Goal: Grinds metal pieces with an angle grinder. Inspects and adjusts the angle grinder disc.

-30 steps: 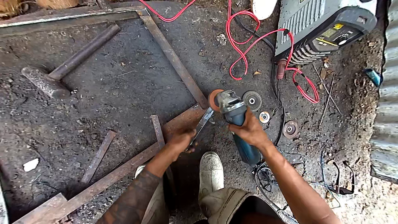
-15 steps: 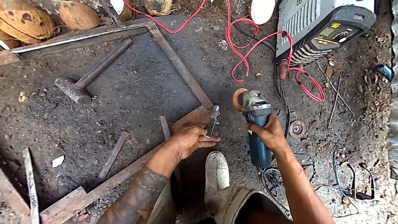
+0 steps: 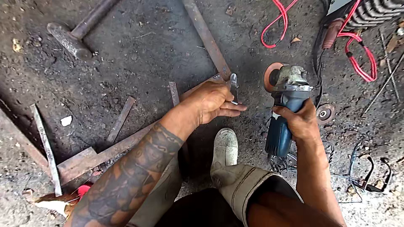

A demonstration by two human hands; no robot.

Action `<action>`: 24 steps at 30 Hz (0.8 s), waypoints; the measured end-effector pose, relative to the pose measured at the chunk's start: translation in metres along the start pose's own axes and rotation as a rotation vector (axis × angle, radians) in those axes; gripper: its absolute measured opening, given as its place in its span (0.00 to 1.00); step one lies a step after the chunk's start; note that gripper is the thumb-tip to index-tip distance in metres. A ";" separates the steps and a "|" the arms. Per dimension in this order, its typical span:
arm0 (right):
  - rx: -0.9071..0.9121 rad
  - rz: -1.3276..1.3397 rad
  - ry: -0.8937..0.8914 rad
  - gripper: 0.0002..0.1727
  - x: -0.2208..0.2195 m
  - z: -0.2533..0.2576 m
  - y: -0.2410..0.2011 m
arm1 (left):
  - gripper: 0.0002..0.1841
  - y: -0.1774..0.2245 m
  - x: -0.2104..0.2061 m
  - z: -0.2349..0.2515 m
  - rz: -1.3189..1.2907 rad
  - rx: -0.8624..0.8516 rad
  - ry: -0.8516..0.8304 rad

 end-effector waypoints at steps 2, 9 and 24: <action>0.009 -0.003 -0.009 0.38 -0.001 0.000 0.000 | 0.17 -0.001 0.004 -0.001 -0.012 -0.001 -0.005; -0.004 -0.030 -0.041 0.39 -0.006 0.000 0.000 | 0.17 -0.010 0.017 -0.002 0.006 0.023 0.008; 0.052 -0.475 -0.179 0.48 -0.048 0.031 -0.022 | 0.21 -0.085 0.036 0.063 0.771 -0.009 0.274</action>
Point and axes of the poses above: each hand's wrist, its own z-axis towards the middle knuckle, its own x-axis out of the back of the hand, y = z × x, the point moved 1 cm from there along z, towards the middle knuckle, and after that the axes turned 7 degrees about z, right-handed, at the moved point
